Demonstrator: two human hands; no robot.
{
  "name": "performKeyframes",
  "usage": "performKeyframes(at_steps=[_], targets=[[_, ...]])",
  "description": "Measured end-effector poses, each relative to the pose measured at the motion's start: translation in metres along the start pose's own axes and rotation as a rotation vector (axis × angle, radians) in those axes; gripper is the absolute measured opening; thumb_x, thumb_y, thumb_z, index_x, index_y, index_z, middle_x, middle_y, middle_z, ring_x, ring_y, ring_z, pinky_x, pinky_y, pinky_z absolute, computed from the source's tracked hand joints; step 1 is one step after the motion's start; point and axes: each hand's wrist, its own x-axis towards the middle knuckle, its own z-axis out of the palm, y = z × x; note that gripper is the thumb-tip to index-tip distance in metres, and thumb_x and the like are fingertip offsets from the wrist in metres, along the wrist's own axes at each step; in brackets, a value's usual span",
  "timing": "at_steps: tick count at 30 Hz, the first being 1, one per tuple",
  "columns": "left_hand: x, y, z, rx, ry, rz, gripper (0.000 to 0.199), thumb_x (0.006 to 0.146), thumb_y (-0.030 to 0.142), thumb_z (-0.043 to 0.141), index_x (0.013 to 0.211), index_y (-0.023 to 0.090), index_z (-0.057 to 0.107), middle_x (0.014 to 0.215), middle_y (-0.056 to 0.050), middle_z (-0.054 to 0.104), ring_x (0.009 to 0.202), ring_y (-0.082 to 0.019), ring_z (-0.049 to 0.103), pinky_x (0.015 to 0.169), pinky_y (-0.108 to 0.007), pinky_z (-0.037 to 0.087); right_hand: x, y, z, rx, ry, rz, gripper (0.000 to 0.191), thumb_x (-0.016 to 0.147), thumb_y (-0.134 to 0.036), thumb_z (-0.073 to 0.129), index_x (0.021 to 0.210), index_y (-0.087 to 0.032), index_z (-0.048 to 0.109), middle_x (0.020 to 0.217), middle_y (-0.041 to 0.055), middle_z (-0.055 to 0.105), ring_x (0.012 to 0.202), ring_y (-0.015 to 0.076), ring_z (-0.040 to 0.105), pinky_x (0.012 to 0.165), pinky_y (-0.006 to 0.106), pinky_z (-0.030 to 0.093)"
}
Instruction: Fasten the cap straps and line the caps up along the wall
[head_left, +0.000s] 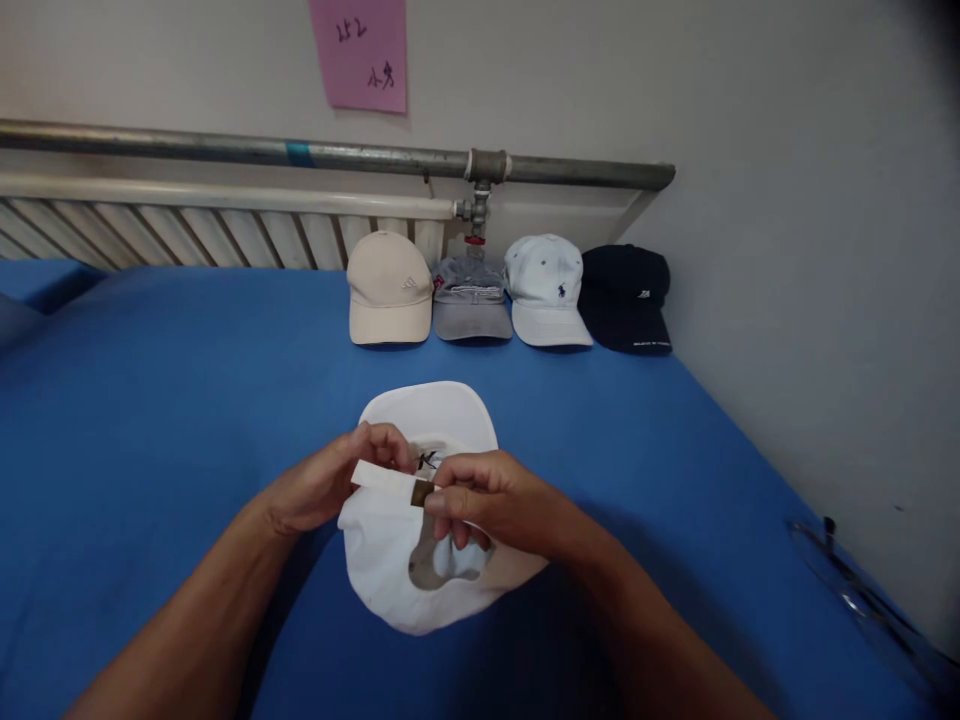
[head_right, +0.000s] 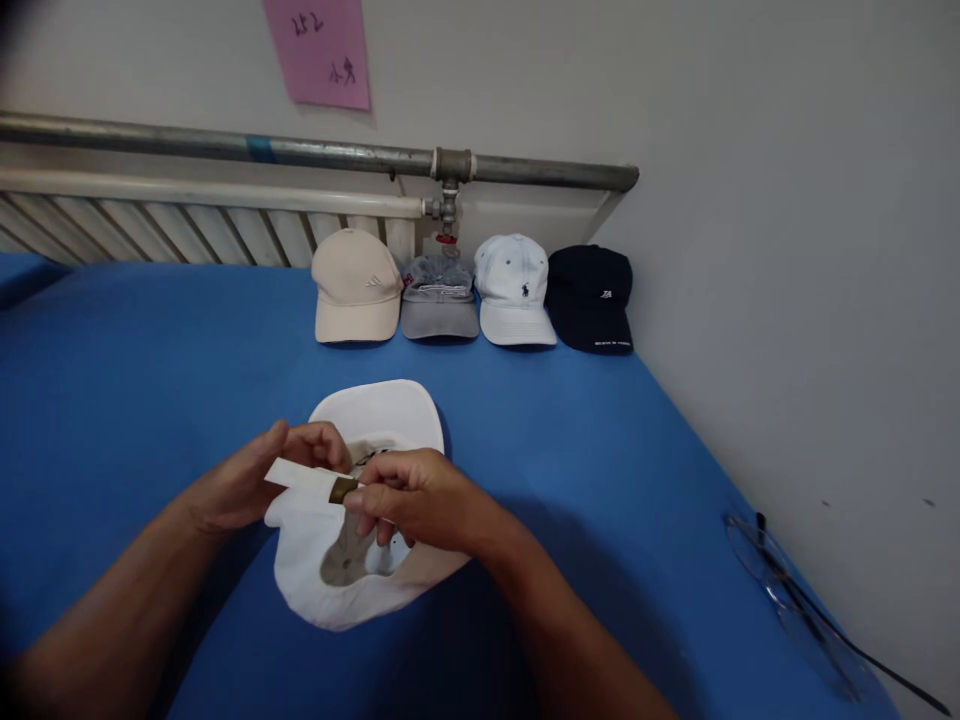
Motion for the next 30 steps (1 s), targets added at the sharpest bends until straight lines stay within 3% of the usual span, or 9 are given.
performKeyframes(at_steps=[4, 7, 10, 14, 17, 20, 23, 26, 30], targets=[[-0.01, 0.01, -0.002, 0.114, -0.021, 0.159, 0.046, 0.078, 0.063, 0.063, 0.077, 0.017, 0.058, 0.083, -0.004, 0.058, 0.075, -0.017, 0.052, 0.066, -0.026, 0.042, -0.002, -0.004, 0.002, 0.017, 0.0, 0.004, 0.019, 0.083, -0.028, 0.062, 0.068, -0.016, 0.059, 0.062, -0.0024, 0.062, 0.047, 0.0054, 0.05, 0.044, 0.017, 0.036], [-0.023, 0.019, -0.003, 0.319, 0.028, 0.108, 0.031, 0.081, 0.045, 0.069, 0.073, 0.016, 0.06, 0.084, -0.003, 0.059, 0.078, -0.015, 0.052, 0.067, -0.024, 0.04, -0.009, -0.007, -0.003, 0.053, -0.021, -0.024, 0.02, 0.084, -0.033, 0.063, 0.074, -0.015, 0.063, 0.069, -0.0008, 0.065, 0.054, 0.0067, 0.054, 0.051, 0.019, 0.042], [-0.034, 0.027, -0.004, 0.412, 0.039, 0.047, 0.027, 0.082, 0.039, 0.068, 0.069, 0.016, 0.06, 0.08, -0.002, 0.06, 0.072, -0.014, 0.052, 0.062, -0.023, 0.038, -0.02, -0.009, -0.016, 0.051, -0.099, -0.008, 0.019, 0.077, -0.031, 0.072, 0.088, -0.017, 0.069, 0.076, -0.0013, 0.067, 0.066, 0.0094, 0.06, 0.061, 0.021, 0.047], [-0.041, 0.033, -0.005, 0.46, -0.023, 0.022, 0.025, 0.084, 0.036, 0.065, 0.069, 0.017, 0.06, 0.083, -0.003, 0.063, 0.071, -0.013, 0.053, 0.061, -0.022, 0.039, -0.031, -0.011, -0.029, 0.007, -0.319, 0.044, 0.033, 0.067, -0.016, 0.077, 0.1, -0.018, 0.07, 0.085, -0.0009, 0.07, 0.077, 0.0121, 0.064, 0.068, 0.022, 0.049], [-0.043, 0.032, -0.007, 0.467, -0.108, -0.016, 0.022, 0.085, 0.034, 0.064, 0.072, 0.017, 0.058, 0.081, -0.002, 0.062, 0.071, -0.013, 0.052, 0.062, -0.023, 0.04, -0.033, -0.011, -0.031, -0.064, -0.367, 0.043, 0.022, 0.071, -0.016, 0.073, 0.093, -0.016, 0.071, 0.079, -0.0018, 0.069, 0.072, 0.0114, 0.062, 0.066, 0.022, 0.047], [-0.044, 0.03, -0.009, 0.465, -0.159, -0.017, 0.021, 0.084, 0.033, 0.065, 0.074, 0.017, 0.057, 0.078, -0.001, 0.06, 0.071, -0.013, 0.051, 0.063, -0.023, 0.041, -0.032, -0.01, -0.031, -0.111, -0.242, -0.04, 0.011, 0.072, -0.016, 0.072, 0.084, -0.016, 0.071, 0.074, -0.0037, 0.067, 0.068, 0.0097, 0.058, 0.065, 0.021, 0.044], [-0.043, 0.028, -0.009, 0.446, -0.073, 0.048, 0.024, 0.084, 0.033, 0.066, 0.07, 0.017, 0.054, 0.071, 0.002, 0.056, 0.065, -0.01, 0.047, 0.06, -0.02, 0.038, -0.033, -0.011, -0.034, -0.097, -0.097, -0.17, 0.009, 0.073, -0.019, 0.071, 0.082, -0.016, 0.07, 0.078, -0.0018, 0.068, 0.073, 0.0115, 0.058, 0.066, 0.022, 0.043], [-0.039, 0.027, -0.005, 0.421, 0.015, 0.076, 0.027, 0.083, 0.033, 0.067, 0.067, 0.016, 0.052, 0.065, 0.004, 0.051, 0.06, -0.008, 0.042, 0.056, -0.018, 0.035, -0.035, -0.015, -0.034, -0.178, 0.039, -0.165, 0.011, 0.074, -0.017, 0.062, 0.082, -0.017, 0.069, 0.08, 0.0, 0.068, 0.075, 0.0142, 0.059, 0.066, 0.025, 0.043], [-0.034, 0.026, 0.004, 0.421, -0.008, 0.069, 0.028, 0.084, 0.034, 0.065, 0.068, 0.016, 0.05, 0.065, 0.004, 0.048, 0.06, -0.008, 0.041, 0.055, -0.018, 0.034, -0.041, -0.02, -0.016, -0.481, 0.385, -0.296, 0.025, 0.078, -0.009, 0.05, 0.09, -0.021, 0.069, 0.093, 0.0021, 0.071, 0.088, 0.0187, 0.062, 0.077, 0.03, 0.044]])
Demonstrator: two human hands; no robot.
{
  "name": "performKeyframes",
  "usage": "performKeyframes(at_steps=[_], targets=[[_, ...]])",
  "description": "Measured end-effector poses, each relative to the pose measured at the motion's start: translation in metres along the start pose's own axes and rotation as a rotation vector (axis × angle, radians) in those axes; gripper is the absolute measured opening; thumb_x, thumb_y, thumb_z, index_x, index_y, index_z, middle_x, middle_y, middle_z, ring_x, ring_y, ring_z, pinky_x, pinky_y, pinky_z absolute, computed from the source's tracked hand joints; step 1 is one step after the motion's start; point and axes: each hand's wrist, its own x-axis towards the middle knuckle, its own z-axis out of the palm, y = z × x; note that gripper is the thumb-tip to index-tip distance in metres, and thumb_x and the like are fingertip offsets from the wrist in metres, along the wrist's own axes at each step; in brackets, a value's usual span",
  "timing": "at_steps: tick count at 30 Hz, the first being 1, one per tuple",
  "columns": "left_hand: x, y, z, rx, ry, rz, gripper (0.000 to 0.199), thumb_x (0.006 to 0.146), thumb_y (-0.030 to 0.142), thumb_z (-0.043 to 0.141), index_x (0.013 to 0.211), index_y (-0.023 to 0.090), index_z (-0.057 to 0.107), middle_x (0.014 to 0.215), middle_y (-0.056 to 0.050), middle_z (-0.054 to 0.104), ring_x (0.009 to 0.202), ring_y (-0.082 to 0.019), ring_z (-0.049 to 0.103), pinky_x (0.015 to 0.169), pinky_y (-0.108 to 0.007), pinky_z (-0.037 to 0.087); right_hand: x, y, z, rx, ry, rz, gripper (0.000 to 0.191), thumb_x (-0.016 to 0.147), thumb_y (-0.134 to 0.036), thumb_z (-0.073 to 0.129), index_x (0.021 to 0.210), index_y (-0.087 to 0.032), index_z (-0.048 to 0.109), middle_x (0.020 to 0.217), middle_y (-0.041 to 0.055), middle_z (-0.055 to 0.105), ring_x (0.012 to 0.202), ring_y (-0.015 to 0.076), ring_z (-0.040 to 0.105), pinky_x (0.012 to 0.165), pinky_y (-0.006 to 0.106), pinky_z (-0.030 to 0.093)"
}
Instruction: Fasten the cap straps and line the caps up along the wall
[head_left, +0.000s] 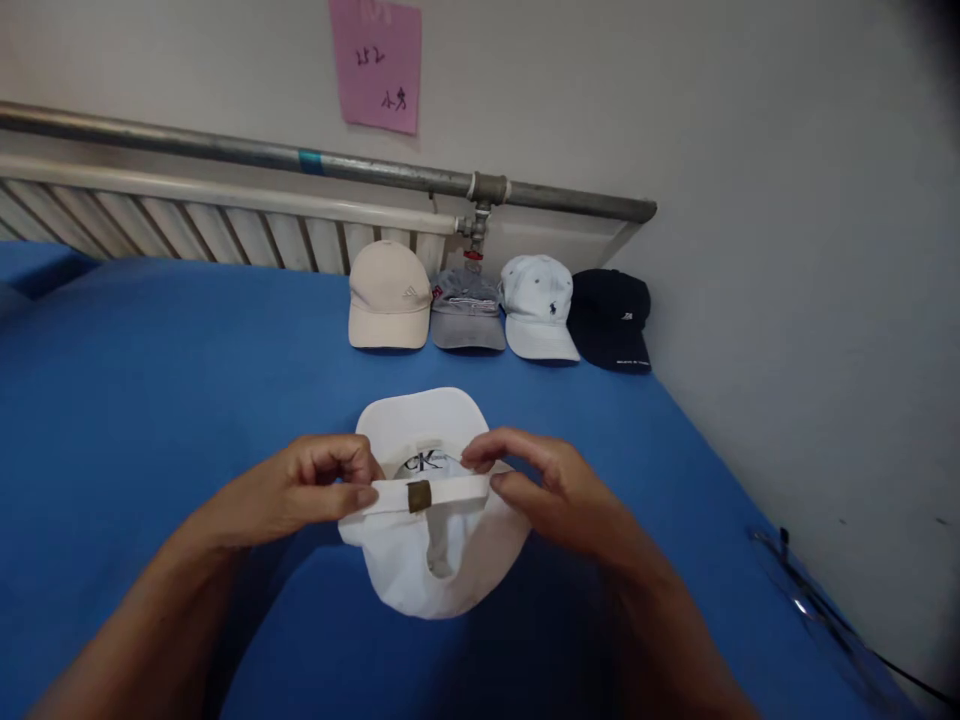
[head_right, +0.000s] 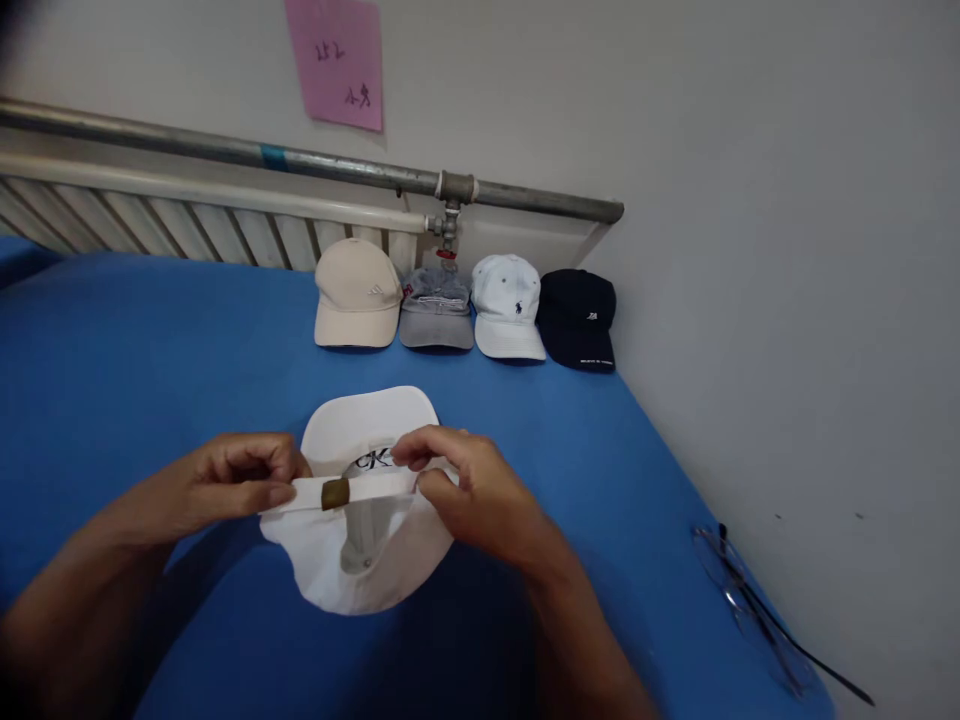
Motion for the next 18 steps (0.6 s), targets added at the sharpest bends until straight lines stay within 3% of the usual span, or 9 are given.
performKeyframes(at_steps=[2, 5, 7, 12, 18], targets=[[0.0, 0.0, 0.003, 0.025, -0.021, 0.018, 0.027, 0.085, 0.034, 0.063, 0.069, 0.016, 0.051, 0.067, 0.003, 0.05, 0.062, -0.009, 0.043, 0.057, -0.02, 0.036, -0.008, -0.008, 0.01, -0.13, 0.12, -0.13, 0.021, 0.086, -0.016, 0.053, 0.099, -0.022, 0.068, 0.099, 0.0042, 0.071, 0.093, 0.0211, 0.062, 0.085, 0.036, 0.043], [-0.001, -0.002, 0.006, 0.07, -0.032, 0.034, 0.024, 0.087, 0.033, 0.061, 0.071, 0.017, 0.052, 0.07, 0.002, 0.052, 0.064, -0.01, 0.044, 0.059, -0.021, 0.037, -0.018, -0.016, 0.025, -0.225, 0.074, -0.204, 0.023, 0.089, -0.036, 0.062, 0.109, -0.024, 0.065, 0.103, 0.0061, 0.071, 0.093, 0.0233, 0.062, 0.089, 0.039, 0.042], [-0.002, -0.003, 0.007, 0.093, -0.047, 0.041, 0.023, 0.087, 0.032, 0.06, 0.072, 0.017, 0.053, 0.073, 0.001, 0.055, 0.067, -0.011, 0.047, 0.061, -0.022, 0.039, -0.02, -0.019, 0.031, -0.216, -0.023, -0.171, 0.027, 0.087, -0.04, 0.065, 0.11, -0.026, 0.065, 0.103, 0.0043, 0.072, 0.093, 0.0225, 0.062, 0.085, 0.036, 0.043], [-0.002, -0.001, 0.011, 0.107, -0.082, 0.039, 0.02, 0.086, 0.031, 0.06, 0.073, 0.017, 0.053, 0.078, -0.002, 0.06, 0.072, -0.015, 0.053, 0.063, -0.025, 0.042, -0.011, -0.02, 0.031, -0.063, -0.211, -0.013, 0.008, 0.087, -0.031, 0.066, 0.092, -0.026, 0.069, 0.082, -0.0035, 0.068, 0.073, 0.0129, 0.06, 0.063, 0.024, 0.04], [0.0, -0.002, 0.012, 0.109, -0.086, 0.071, 0.019, 0.085, 0.028, 0.061, 0.072, 0.016, 0.054, 0.075, -0.002, 0.06, 0.069, -0.014, 0.053, 0.062, -0.024, 0.042, -0.004, -0.014, 0.036, 0.028, -0.232, 0.056, 0.008, 0.083, -0.027, 0.066, 0.079, -0.02, 0.066, 0.071, -0.0029, 0.06, 0.064, 0.0108, 0.053, 0.056, 0.022, 0.037]])
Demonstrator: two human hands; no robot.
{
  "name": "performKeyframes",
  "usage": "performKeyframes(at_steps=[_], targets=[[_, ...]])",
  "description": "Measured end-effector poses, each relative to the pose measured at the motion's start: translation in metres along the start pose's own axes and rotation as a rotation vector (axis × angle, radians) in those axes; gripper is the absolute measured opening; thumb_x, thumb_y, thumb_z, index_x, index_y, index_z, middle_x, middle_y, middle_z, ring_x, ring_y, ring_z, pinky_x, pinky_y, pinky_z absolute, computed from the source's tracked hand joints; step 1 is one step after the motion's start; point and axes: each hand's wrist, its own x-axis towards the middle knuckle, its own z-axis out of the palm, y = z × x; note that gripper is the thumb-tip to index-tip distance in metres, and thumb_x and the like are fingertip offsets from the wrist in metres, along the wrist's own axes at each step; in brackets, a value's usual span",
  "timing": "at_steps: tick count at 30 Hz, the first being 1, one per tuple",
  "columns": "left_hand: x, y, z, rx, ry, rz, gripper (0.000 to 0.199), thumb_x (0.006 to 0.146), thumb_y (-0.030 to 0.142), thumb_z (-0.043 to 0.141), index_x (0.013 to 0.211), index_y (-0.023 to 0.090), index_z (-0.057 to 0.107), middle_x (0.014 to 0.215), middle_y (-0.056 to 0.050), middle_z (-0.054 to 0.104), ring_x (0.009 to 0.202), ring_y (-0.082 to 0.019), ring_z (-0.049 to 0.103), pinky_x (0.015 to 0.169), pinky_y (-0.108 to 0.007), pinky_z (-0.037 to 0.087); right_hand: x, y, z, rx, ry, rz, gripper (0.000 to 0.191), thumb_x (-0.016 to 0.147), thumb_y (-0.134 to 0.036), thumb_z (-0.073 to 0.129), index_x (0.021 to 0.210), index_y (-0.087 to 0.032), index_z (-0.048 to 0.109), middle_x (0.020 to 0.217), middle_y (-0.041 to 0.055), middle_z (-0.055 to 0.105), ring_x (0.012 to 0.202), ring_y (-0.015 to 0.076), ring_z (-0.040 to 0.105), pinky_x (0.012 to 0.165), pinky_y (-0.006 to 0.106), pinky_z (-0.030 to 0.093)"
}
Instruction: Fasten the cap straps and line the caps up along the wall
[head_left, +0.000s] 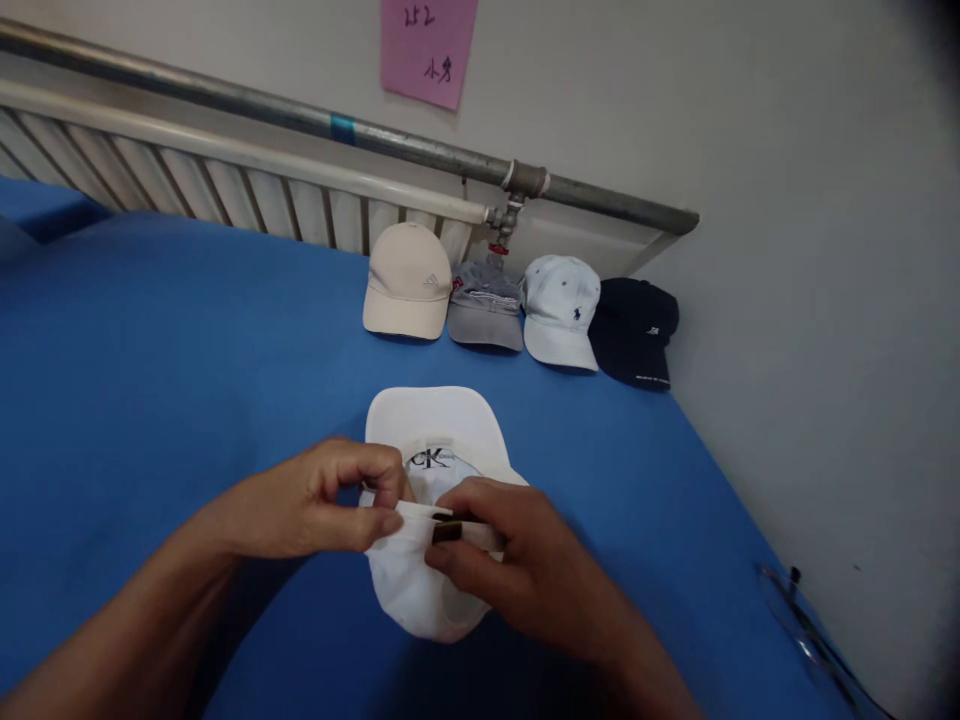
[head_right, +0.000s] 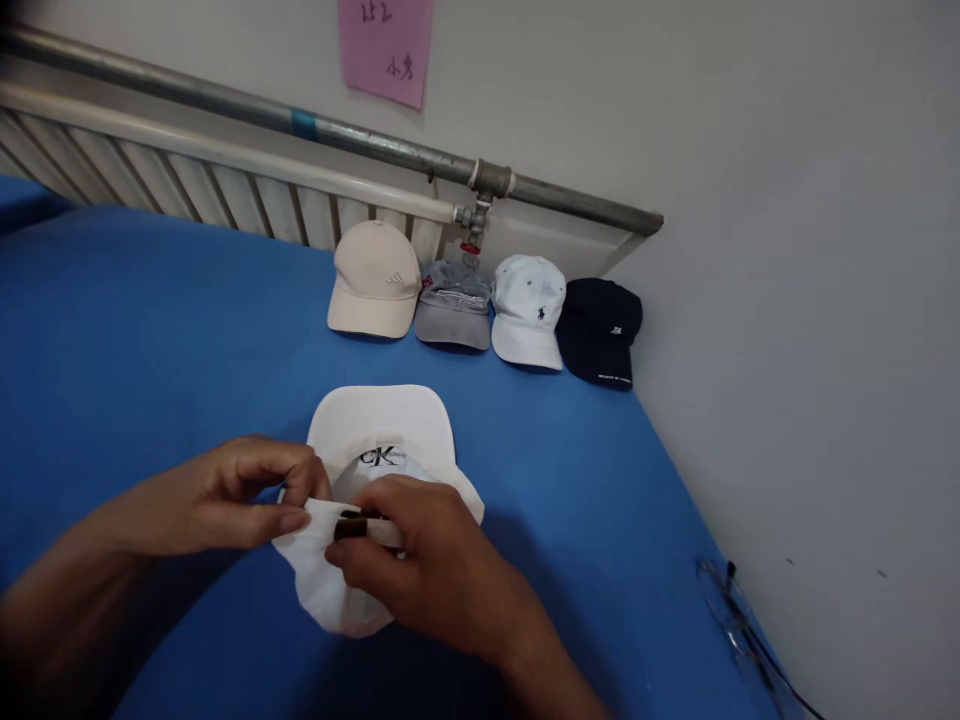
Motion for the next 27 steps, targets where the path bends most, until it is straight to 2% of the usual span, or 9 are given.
performKeyframes(at_steps=[9, 13, 18, 22, 24, 27], targets=[[-0.003, -0.004, -0.001, -0.084, -0.02, 0.019, 0.019, 0.086, 0.028, 0.062, 0.073, 0.017, 0.054, 0.073, 0.0, 0.055, 0.067, -0.012, 0.048, 0.061, -0.023, 0.039, 0.005, 0.005, 0.005, 0.131, 0.005, 0.006, 0.016, 0.083, -0.033, 0.066, 0.075, -0.019, 0.065, 0.064, -0.003, 0.055, 0.057, 0.0095, 0.045, 0.05, 0.021, 0.033], [-0.003, -0.006, -0.001, -0.122, -0.036, 0.018, 0.019, 0.086, 0.029, 0.063, 0.074, 0.017, 0.054, 0.073, 0.0, 0.056, 0.067, -0.012, 0.048, 0.061, -0.023, 0.039, 0.006, 0.007, 0.007, 0.122, 0.033, -0.038, 0.02, 0.085, -0.033, 0.063, 0.071, -0.018, 0.063, 0.062, -0.0035, 0.054, 0.056, 0.0088, 0.044, 0.051, 0.021, 0.032], [-0.003, -0.005, -0.002, -0.129, -0.019, -0.011, 0.02, 0.086, 0.03, 0.063, 0.074, 0.017, 0.054, 0.074, 0.001, 0.055, 0.067, -0.011, 0.046, 0.061, -0.022, 0.038, 0.009, 0.008, 0.007, 0.167, 0.017, -0.018, 0.021, 0.084, -0.032, 0.063, 0.07, -0.018, 0.061, 0.061, -0.0045, 0.052, 0.055, 0.0083, 0.043, 0.05, 0.021, 0.031], [-0.002, 0.002, 0.002, -0.163, 0.008, -0.047, 0.023, 0.078, 0.03, 0.073, 0.087, 0.02, 0.054, 0.08, 0.003, 0.056, 0.067, -0.01, 0.047, 0.058, -0.02, 0.039, 0.009, 0.008, 0.007, 0.128, 0.045, -0.019, 0.022, 0.085, -0.03, 0.061, 0.067, -0.017, 0.058, 0.061, -0.0044, 0.051, 0.056, 0.0084, 0.043, 0.052, 0.022, 0.031], [-0.001, 0.004, 0.005, -0.107, 0.02, -0.063, 0.031, 0.075, 0.03, 0.077, 0.094, 0.021, 0.055, 0.087, 0.002, 0.058, 0.072, -0.011, 0.051, 0.06, -0.02, 0.041, 0.008, 0.007, 0.007, 0.093, 0.057, -0.036, 0.023, 0.087, -0.031, 0.06, 0.068, -0.017, 0.057, 0.062, -0.0042, 0.05, 0.058, 0.0083, 0.043, 0.053, 0.022, 0.031], [0.002, 0.006, 0.006, 0.079, -0.001, -0.029, 0.017, 0.081, 0.031, 0.07, 0.087, 0.019, 0.06, 0.078, 0.003, 0.057, 0.07, -0.011, 0.05, 0.061, -0.019, 0.04, 0.007, 0.007, 0.007, 0.047, 0.058, -0.088, 0.026, 0.088, -0.034, 0.06, 0.069, -0.017, 0.056, 0.062, -0.0046, 0.048, 0.059, 0.008, 0.042, 0.054, 0.022, 0.03]])
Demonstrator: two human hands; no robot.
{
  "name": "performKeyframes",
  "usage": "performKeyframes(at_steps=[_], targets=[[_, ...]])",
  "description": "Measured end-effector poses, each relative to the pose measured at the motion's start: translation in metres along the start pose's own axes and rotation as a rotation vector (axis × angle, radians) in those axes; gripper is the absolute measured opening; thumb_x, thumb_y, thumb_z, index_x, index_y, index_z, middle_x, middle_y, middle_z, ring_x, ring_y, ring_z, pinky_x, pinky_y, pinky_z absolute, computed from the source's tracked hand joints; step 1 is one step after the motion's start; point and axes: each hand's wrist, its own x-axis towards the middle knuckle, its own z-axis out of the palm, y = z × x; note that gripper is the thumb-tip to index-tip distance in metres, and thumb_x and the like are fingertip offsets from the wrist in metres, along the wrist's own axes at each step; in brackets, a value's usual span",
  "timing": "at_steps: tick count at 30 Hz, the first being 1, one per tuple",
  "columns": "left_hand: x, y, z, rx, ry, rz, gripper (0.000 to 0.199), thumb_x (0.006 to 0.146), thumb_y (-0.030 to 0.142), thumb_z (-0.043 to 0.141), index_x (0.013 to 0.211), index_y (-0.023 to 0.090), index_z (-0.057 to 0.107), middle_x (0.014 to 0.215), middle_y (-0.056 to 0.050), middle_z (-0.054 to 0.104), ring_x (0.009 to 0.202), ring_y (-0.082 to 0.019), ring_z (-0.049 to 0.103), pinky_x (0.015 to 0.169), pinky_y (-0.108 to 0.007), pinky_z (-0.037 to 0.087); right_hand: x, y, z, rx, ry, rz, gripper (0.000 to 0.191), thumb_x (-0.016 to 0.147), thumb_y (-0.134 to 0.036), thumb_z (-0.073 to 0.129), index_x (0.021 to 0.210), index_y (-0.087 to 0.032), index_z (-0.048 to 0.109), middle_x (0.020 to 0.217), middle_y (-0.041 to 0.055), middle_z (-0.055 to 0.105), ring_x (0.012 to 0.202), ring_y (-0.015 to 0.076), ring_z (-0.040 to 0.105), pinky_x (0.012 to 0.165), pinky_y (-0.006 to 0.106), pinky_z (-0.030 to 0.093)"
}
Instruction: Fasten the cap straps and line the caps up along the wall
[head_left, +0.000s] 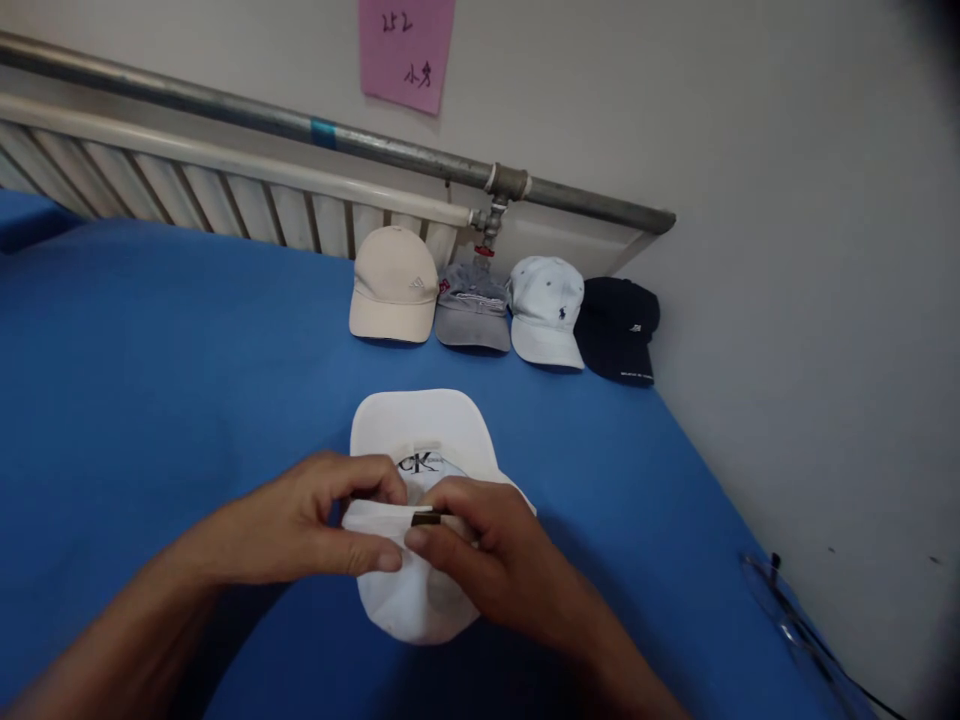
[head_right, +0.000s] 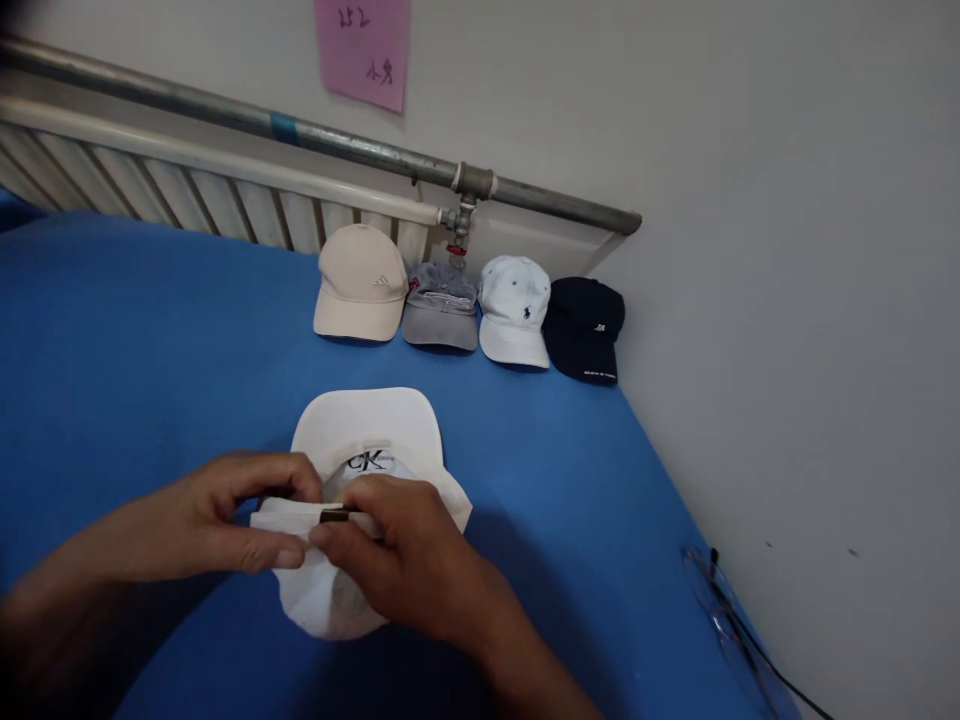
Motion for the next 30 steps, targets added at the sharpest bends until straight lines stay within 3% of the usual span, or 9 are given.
performKeyframes(at_steps=[5, 10, 15, 22, 26, 30], targets=[[0.003, -0.001, -0.003, 0.077, -0.054, 0.074, 0.016, 0.088, 0.029, 0.062, 0.08, 0.016, 0.064, 0.07, 0.003, 0.057, 0.065, -0.009, 0.049, 0.06, -0.018, 0.037, -0.001, 0.002, 0.002, 0.076, -0.032, -0.051, 0.029, 0.09, -0.034, 0.059, 0.067, -0.016, 0.054, 0.061, -0.0054, 0.044, 0.058, 0.0074, 0.04, 0.054, 0.021, 0.03], [0.003, -0.004, -0.005, 0.064, -0.035, 0.034, 0.02, 0.088, 0.033, 0.061, 0.078, 0.016, 0.064, 0.067, 0.003, 0.055, 0.064, -0.01, 0.047, 0.058, -0.019, 0.036, 0.001, 0.004, 0.002, 0.102, -0.025, -0.039, 0.03, 0.09, -0.032, 0.057, 0.065, -0.017, 0.05, 0.06, -0.0058, 0.041, 0.057, 0.0071, 0.039, 0.052, 0.02, 0.028], [0.002, -0.008, -0.004, 0.087, -0.029, 0.017, 0.022, 0.086, 0.038, 0.063, 0.081, 0.016, 0.063, 0.07, 0.003, 0.055, 0.065, -0.011, 0.047, 0.058, -0.02, 0.036, -0.001, 0.001, 0.001, 0.01, -0.032, -0.116, 0.027, 0.092, -0.029, 0.054, 0.068, -0.017, 0.051, 0.066, -0.0049, 0.048, 0.062, 0.0073, 0.043, 0.057, 0.021, 0.031], [0.004, -0.007, -0.004, 0.066, -0.015, 0.064, 0.022, 0.08, 0.037, 0.071, 0.086, 0.017, 0.065, 0.08, 0.0, 0.062, 0.076, -0.015, 0.056, 0.069, -0.023, 0.043, 0.0, 0.005, 0.0, -0.007, 0.086, -0.156, 0.03, 0.092, -0.03, 0.052, 0.065, -0.017, 0.05, 0.065, -0.0038, 0.049, 0.063, 0.0093, 0.046, 0.06, 0.023, 0.032], [0.002, -0.005, -0.008, 0.049, 0.051, 0.136, 0.036, 0.074, 0.041, 0.076, 0.102, 0.02, 0.065, 0.105, -0.004, 0.065, 0.1, -0.023, 0.058, 0.09, -0.033, 0.045, -0.009, 0.004, -0.011, 0.108, 0.199, -0.116, 0.028, 0.089, -0.034, 0.055, 0.066, -0.019, 0.056, 0.066, -0.0016, 0.053, 0.065, 0.0124, 0.049, 0.061, 0.024, 0.035], [0.003, -0.009, -0.012, 0.311, 0.07, 0.274, 0.041, 0.075, 0.032, 0.077, 0.111, 0.026, 0.061, 0.119, -0.003, 0.063, 0.123, -0.025, 0.048, 0.116, -0.044, 0.018, -0.031, 0.007, -0.019, 0.399, 0.246, -0.037, 0.02, 0.081, -0.036, 0.065, 0.069, -0.02, 0.063, 0.077, 0.0028, 0.062, 0.074, 0.0172, 0.054, 0.062, 0.026, 0.04]])
